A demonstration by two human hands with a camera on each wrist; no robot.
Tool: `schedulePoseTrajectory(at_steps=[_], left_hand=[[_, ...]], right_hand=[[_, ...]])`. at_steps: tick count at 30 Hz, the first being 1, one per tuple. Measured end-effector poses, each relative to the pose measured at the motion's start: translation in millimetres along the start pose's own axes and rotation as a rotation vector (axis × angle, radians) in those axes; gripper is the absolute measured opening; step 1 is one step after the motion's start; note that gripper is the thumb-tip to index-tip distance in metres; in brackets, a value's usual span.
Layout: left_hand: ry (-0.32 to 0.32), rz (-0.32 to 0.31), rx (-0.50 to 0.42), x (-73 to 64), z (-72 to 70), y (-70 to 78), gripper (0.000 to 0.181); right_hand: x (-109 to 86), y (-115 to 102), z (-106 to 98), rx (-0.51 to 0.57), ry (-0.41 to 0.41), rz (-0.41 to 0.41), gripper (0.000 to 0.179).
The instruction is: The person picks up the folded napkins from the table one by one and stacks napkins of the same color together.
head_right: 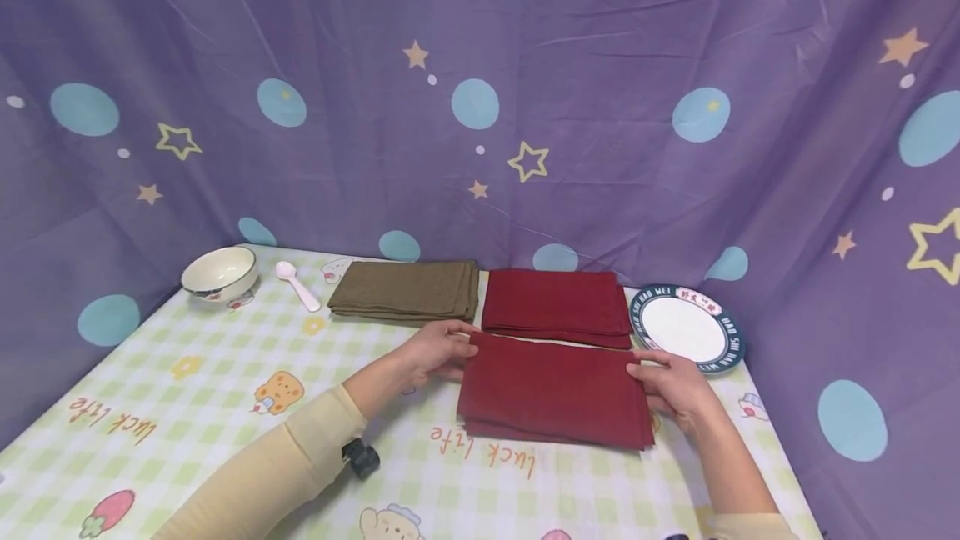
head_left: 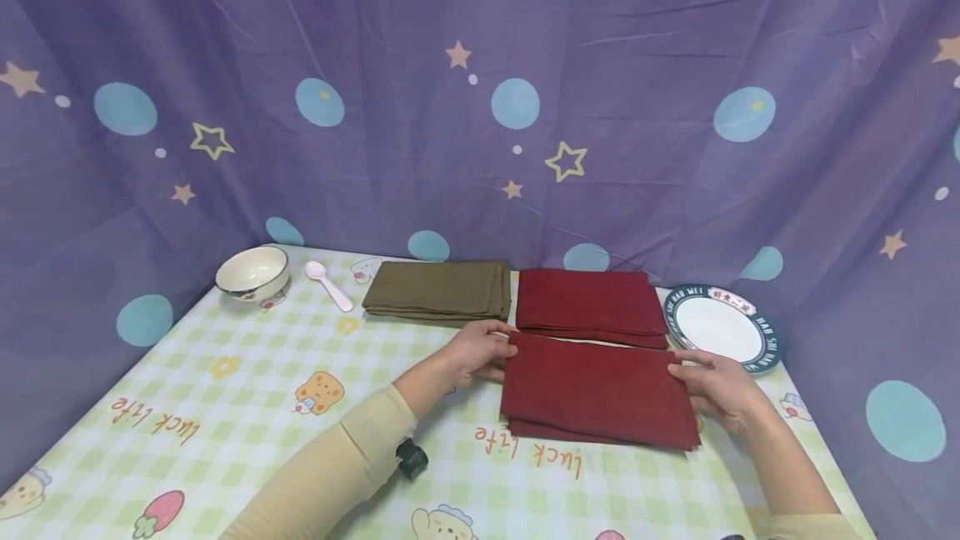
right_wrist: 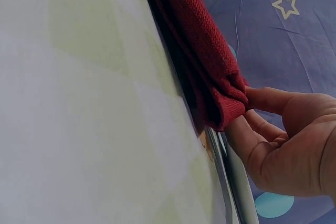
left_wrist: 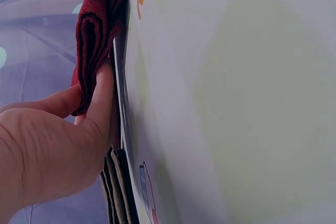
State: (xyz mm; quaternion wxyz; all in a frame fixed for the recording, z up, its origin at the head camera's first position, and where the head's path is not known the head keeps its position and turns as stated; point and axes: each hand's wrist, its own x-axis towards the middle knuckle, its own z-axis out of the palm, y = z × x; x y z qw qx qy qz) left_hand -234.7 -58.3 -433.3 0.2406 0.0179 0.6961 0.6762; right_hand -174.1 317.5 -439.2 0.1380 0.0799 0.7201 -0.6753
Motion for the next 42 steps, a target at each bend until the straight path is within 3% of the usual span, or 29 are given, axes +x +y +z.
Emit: schedulePoseTrajectory(at_steps=[10, 30, 42], left_hand=[[0.0, 0.014, -0.008, 2.6, -4.1, 0.4, 0.037], [0.071, 0.052, -0.014, 14.3, -5.0, 9.0, 0.041], [0.089, 0.055, 0.017, 23.6, -3.8, 20.1, 0.036]], right_hand=[[1.4, -3, 0, 0.0, -0.002, -0.011, 0.053], [14.5, -11, -6, 0.021, -0.018, -0.044, 0.02], [23.6, -18, -12, -0.04, -0.012, -0.032, 0.03]])
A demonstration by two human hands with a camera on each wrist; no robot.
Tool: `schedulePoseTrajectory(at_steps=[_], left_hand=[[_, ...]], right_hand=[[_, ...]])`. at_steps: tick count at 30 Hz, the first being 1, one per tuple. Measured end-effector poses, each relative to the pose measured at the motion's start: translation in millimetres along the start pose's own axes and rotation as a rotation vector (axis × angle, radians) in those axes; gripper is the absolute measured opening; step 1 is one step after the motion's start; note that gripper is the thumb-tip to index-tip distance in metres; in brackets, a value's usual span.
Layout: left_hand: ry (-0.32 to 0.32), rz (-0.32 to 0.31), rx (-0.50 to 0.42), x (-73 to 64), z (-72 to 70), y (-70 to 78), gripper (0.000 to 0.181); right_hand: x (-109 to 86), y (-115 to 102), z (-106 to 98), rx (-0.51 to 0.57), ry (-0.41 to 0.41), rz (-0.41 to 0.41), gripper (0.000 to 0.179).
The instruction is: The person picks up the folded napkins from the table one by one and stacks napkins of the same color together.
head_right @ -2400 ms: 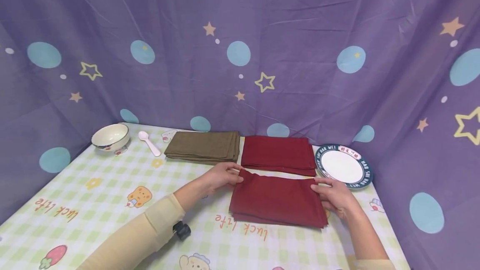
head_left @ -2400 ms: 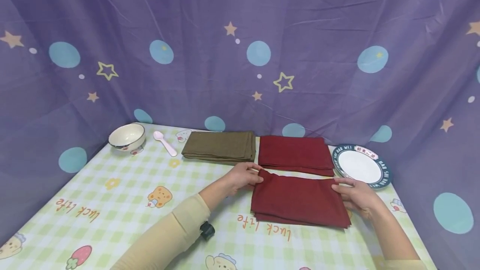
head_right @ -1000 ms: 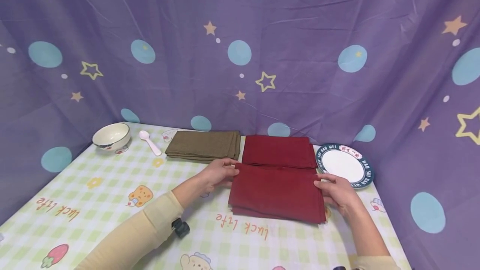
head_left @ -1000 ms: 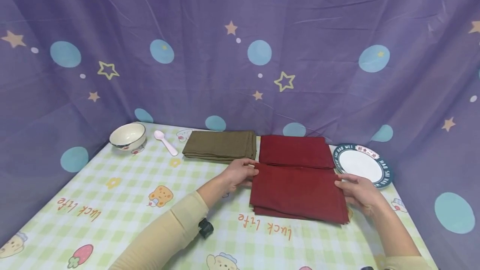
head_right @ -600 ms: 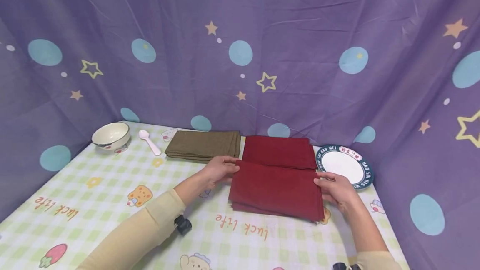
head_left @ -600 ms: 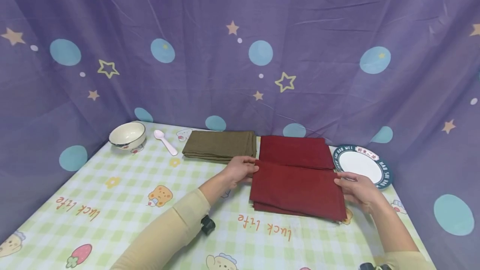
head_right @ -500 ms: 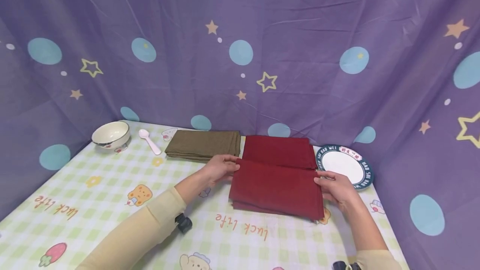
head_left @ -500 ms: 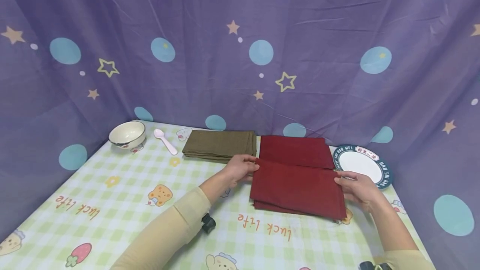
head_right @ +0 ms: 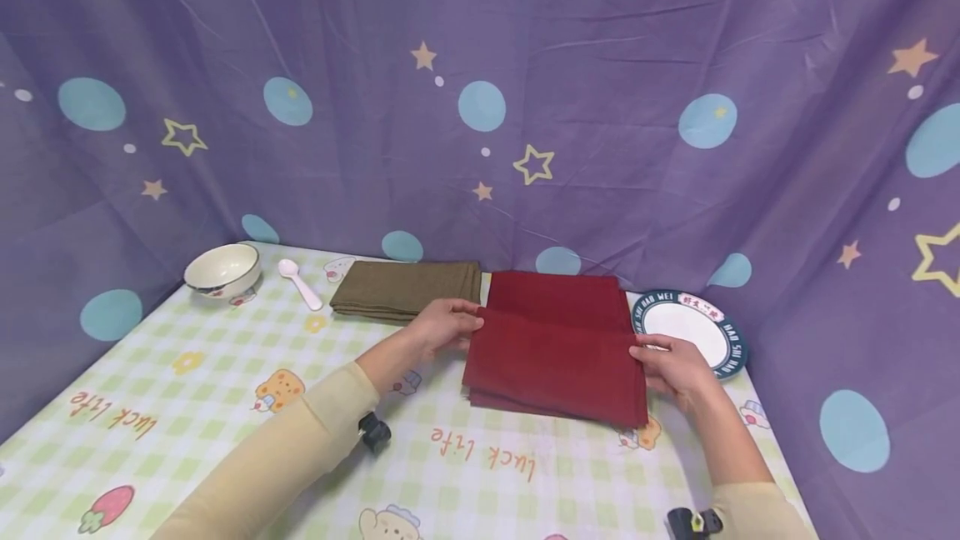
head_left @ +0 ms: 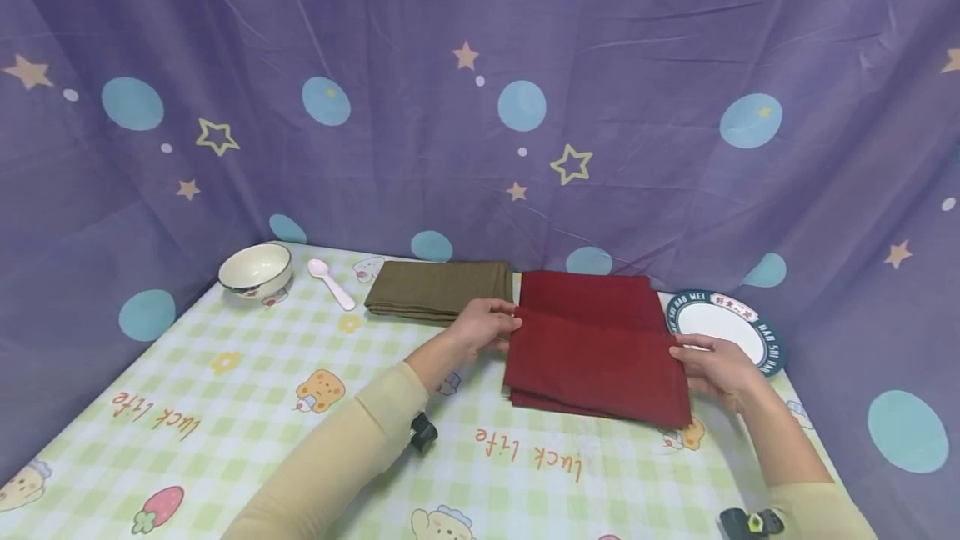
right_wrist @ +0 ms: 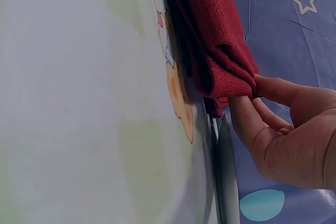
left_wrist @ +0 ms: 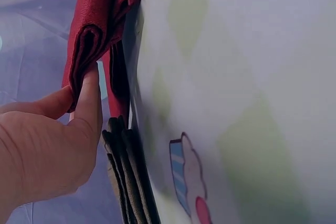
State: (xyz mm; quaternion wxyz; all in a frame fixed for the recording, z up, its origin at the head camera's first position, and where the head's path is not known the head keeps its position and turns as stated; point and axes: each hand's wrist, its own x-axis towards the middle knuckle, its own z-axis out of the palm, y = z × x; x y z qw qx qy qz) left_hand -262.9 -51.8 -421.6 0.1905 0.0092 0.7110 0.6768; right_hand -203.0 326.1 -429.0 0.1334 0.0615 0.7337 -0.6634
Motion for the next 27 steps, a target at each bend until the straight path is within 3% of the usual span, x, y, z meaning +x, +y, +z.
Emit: schedulePoseTrajectory(at_steps=[7, 20, 27], left_hand=[[0.001, -0.01, 0.004, 7.9, -2.2, 6.0, 0.039], [0.01, -0.03, 0.014, 23.3, -5.1, 15.6, 0.04], [0.008, -0.051, 0.018, 28.9, -7.0, 20.3, 0.043]], right_hand=[[6.2, -10, 3, -0.042, 0.024, 0.016, 0.056], [23.0, -21, 0, -0.098, 0.049, 0.038, 0.06], [29.7, -25, -1, -0.068, 0.026, 0.037, 0.059]])
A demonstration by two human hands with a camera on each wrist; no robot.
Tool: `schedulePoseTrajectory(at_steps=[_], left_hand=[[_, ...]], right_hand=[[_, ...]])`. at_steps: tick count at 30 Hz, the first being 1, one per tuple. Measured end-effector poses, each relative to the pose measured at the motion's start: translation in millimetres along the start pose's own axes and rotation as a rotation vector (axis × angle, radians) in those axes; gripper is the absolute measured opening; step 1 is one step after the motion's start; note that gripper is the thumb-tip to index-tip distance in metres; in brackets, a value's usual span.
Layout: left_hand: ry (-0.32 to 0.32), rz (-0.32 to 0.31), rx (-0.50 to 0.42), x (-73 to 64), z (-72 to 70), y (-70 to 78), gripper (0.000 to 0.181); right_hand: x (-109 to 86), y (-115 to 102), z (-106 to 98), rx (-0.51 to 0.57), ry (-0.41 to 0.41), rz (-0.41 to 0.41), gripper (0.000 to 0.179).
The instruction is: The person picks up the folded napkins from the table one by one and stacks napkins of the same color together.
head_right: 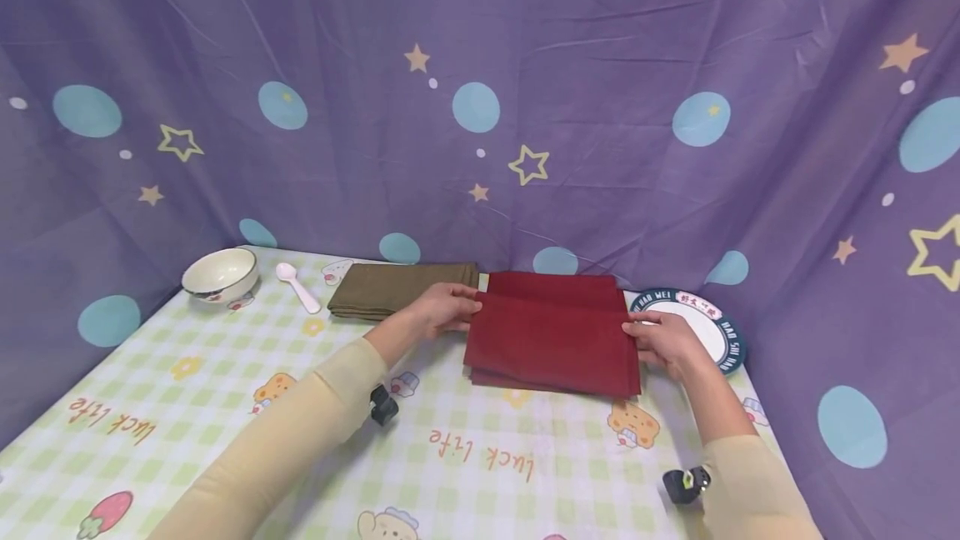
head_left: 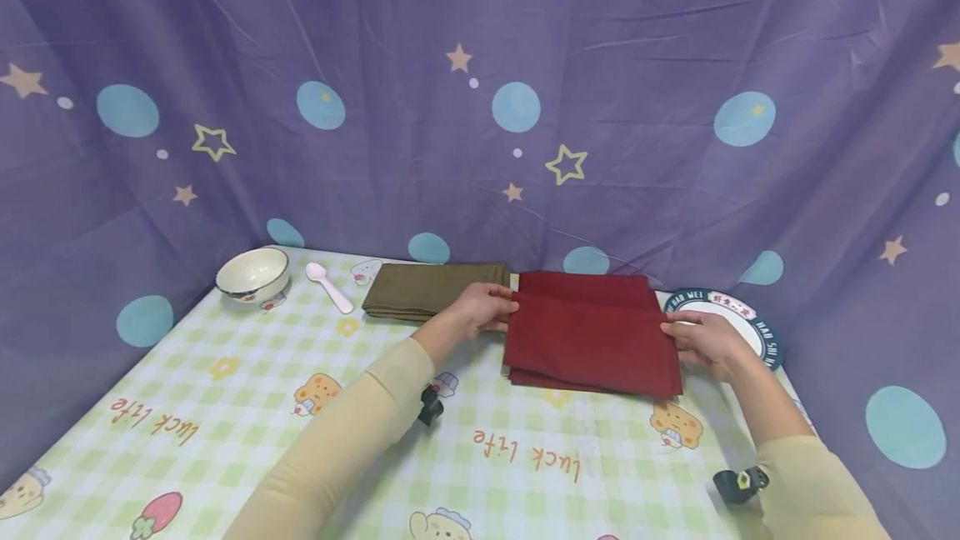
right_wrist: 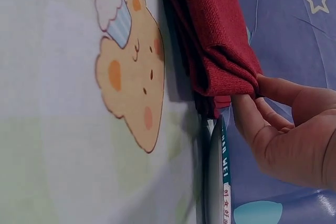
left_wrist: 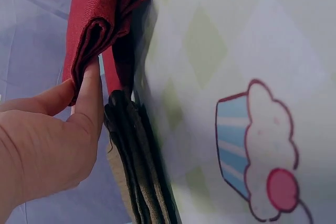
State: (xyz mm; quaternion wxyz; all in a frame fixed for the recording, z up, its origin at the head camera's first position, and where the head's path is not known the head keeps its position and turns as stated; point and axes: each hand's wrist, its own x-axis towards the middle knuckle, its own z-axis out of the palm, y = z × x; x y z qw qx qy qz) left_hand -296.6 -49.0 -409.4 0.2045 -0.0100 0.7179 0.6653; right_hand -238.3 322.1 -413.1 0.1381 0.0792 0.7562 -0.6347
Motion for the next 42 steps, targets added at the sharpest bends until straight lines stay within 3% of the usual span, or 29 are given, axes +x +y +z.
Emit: schedulePoseTrajectory(at_steps=[8, 19, 36, 39, 42], left_hand=[[0.019, -0.032, -0.01, 6.9, -2.3, 3.2, 0.049], [0.035, -0.052, -0.053, 17.8, -3.1, 4.0, 0.044], [0.07, -0.048, -0.062, 33.5, -4.2, 8.0, 0.044], [0.088, -0.055, -0.054, 34.6, -3.7, 10.1, 0.043], [0.102, -0.063, -0.054, 37.5, -3.2, 11.1, 0.042]], right_hand=[[8.5, -1, -4, -0.012, -0.023, -0.014, 0.065], [21.6, 0, -7, 0.128, -0.06, -0.014, 0.065], [41.9, -4, -9, 0.235, -0.089, 0.011, 0.065], [45.6, -4, -9, 0.233, -0.075, 0.006, 0.058], [49.5, -5, -8, 0.251, -0.069, 0.002, 0.036]])
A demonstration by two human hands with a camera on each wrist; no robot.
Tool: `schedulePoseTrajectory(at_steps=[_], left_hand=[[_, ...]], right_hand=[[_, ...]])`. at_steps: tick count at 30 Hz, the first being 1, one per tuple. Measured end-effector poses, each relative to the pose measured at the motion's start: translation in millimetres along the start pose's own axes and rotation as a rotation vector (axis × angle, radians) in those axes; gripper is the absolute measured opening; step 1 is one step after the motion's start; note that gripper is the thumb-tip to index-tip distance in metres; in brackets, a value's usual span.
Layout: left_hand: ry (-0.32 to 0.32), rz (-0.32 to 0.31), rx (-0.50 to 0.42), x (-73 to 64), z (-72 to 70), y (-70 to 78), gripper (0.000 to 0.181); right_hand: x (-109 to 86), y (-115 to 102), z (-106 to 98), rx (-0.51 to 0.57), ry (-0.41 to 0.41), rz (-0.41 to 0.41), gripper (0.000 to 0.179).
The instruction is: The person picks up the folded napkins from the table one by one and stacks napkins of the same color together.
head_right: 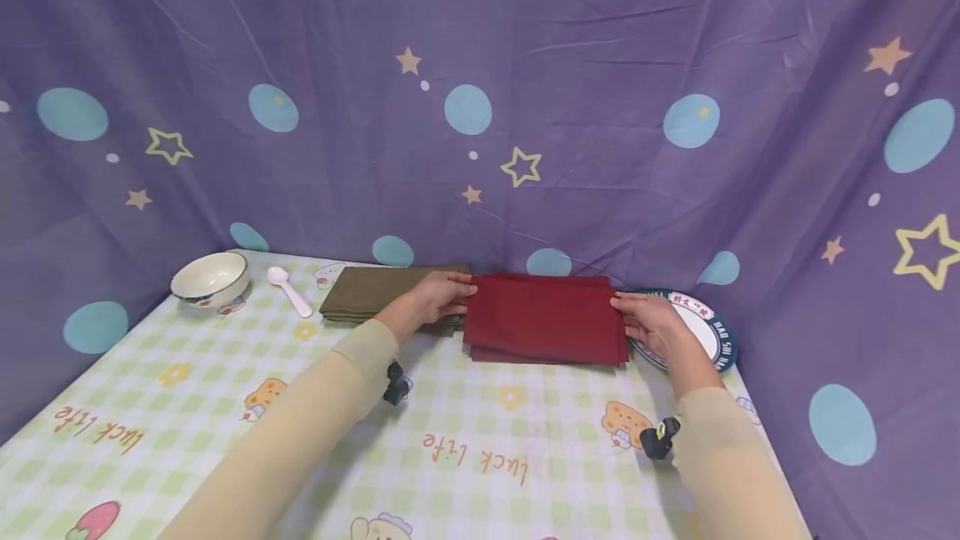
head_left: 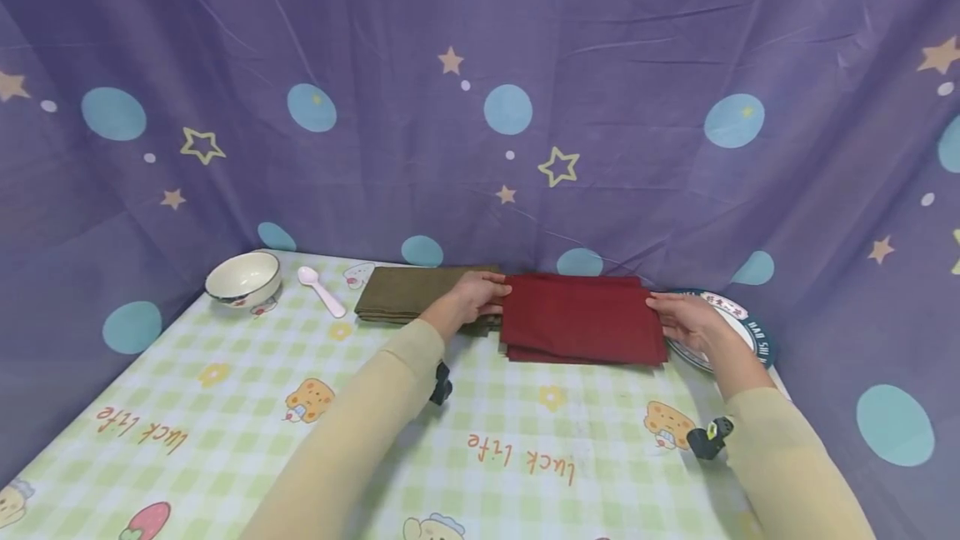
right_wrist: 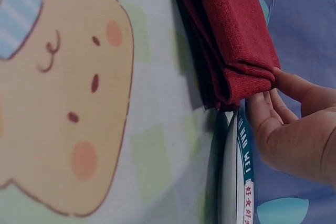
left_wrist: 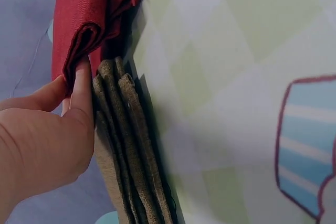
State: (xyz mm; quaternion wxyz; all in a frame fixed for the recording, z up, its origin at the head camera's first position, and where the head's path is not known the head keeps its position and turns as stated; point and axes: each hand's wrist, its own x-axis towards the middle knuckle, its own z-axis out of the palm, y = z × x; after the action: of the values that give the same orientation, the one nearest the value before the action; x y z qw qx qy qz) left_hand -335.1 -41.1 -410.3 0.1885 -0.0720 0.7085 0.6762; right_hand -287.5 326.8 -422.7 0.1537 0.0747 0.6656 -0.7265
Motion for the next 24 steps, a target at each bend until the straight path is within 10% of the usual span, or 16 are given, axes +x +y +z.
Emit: schedulePoseTrajectory(at_steps=[8, 24], left_hand=[[0.021, 0.033, 0.015, 7.2, 3.1, -0.1, 0.04], [0.089, 0.102, 0.007, 20.1, 6.6, 0.0, 0.034]], right_hand=[[4.8, -4, 2, 0.007, 0.018, 0.029, 0.047], [16.7, -11, 3, 0.029, 0.019, 0.022, 0.011]])
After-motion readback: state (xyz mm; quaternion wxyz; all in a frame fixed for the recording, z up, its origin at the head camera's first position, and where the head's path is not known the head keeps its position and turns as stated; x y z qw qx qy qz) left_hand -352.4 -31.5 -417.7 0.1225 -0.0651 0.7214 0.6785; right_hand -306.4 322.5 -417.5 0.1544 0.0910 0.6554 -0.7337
